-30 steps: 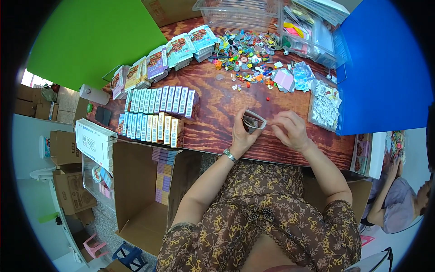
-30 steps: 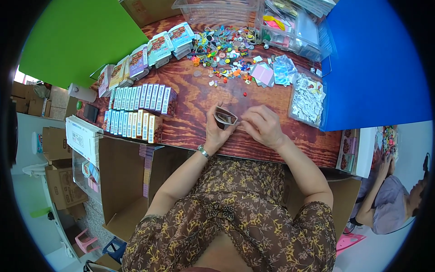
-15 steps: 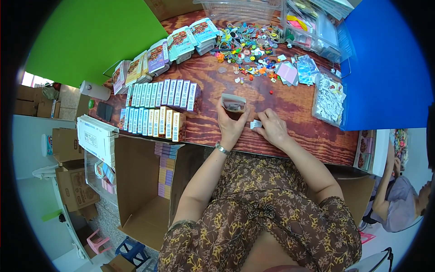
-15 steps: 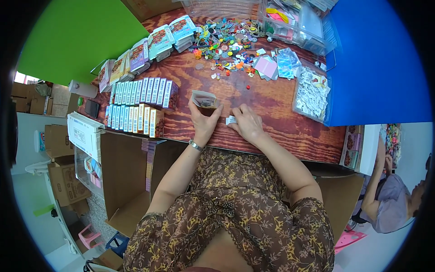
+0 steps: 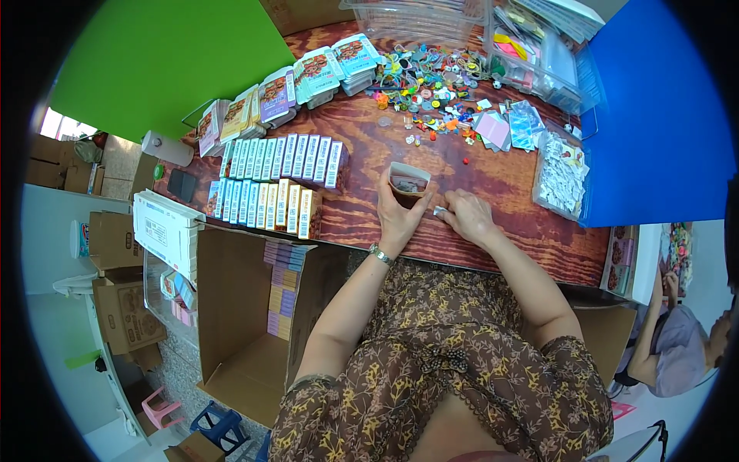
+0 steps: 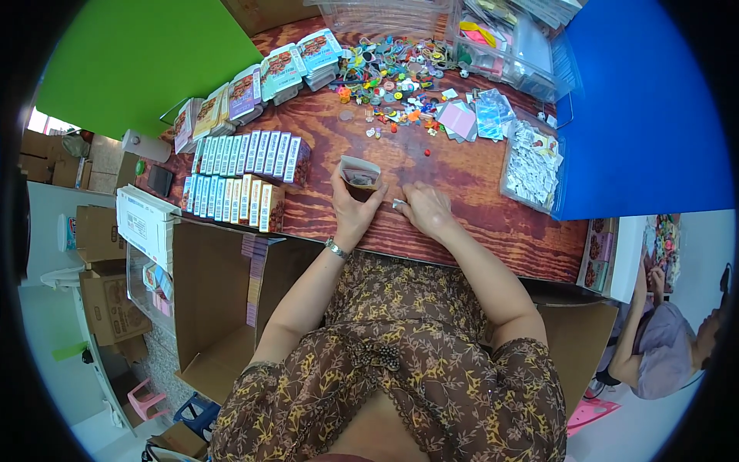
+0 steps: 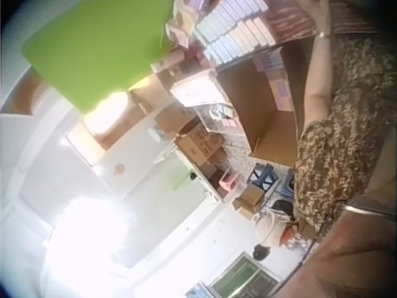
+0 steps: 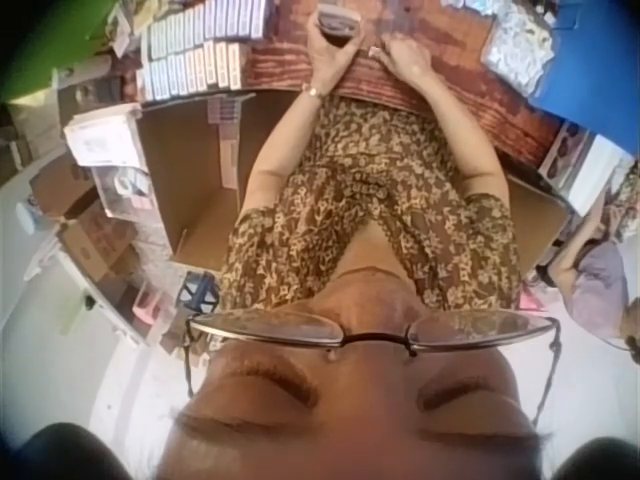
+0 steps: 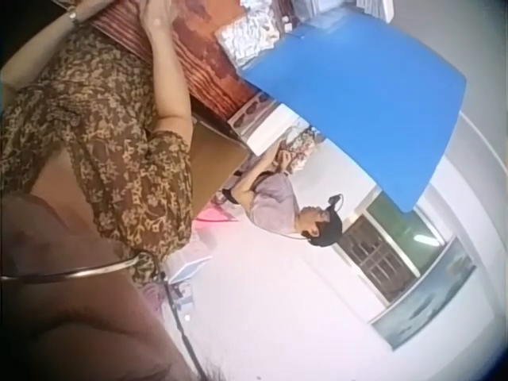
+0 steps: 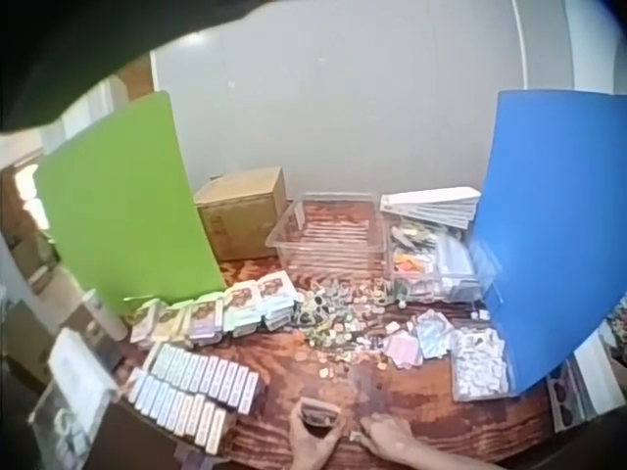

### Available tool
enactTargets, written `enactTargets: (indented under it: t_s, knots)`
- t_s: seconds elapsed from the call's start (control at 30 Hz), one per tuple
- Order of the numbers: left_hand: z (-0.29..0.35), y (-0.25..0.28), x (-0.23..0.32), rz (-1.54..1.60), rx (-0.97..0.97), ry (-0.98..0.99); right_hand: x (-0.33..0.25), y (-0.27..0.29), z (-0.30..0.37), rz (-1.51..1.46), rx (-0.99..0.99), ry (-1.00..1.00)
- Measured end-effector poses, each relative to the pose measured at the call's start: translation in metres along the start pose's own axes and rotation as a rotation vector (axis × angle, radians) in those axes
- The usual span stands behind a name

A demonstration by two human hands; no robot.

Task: Packaging small toy figurines into small cardboard boxes and applying stickers.

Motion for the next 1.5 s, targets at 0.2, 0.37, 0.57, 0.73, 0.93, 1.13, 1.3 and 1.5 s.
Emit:
enactTargets:
  t_s: [0.2,0.37,0.57,0.73,0.93,1.13,1.3,1.5]
  knots:
    - [0.001,-0.002,0.011,-0.061,-0.007,-0.052,-0.008,0.021,0.017,-0.023,0.094,0.149]
    - [0.014,-0.013,0.016,-0.165,-0.059,-0.093,-0.049,0.074,0.026,-0.092,0.468,0.451]
    - [0.017,-0.02,0.029,-0.157,-0.091,-0.144,-0.053,0.078,0.018,0.341,0.435,0.459]
    - [0.02,-0.02,0.03,-0.12,-0.106,-0.123,-0.051,0.082,0.018,0.212,0.427,0.496]
    - [0.022,-0.025,0.028,-0.119,-0.13,-0.108,-0.051,0.072,0.008,0.22,0.581,0.497]
    - [0.023,-0.028,0.023,-0.079,-0.111,-0.11,-0.054,0.065,0.003,0.299,0.619,0.462]
    - [0.024,-0.027,0.021,-0.066,-0.132,-0.111,-0.057,0.066,0.001,0.092,0.248,0.14]
    - [0.028,-0.027,0.017,-0.052,-0.145,-0.178,-0.046,0.067,-0.006,-0.128,0.261,0.312]
Point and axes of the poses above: each hand's wrist, its own z-axis away from the middle knuckle, its own y-axis out of the back of the hand, x = y × z, the point moved 2 cm from there along -z, towards the middle knuckle, and after that the axes turned 2 degrees about -x, right-handed, at the moved point
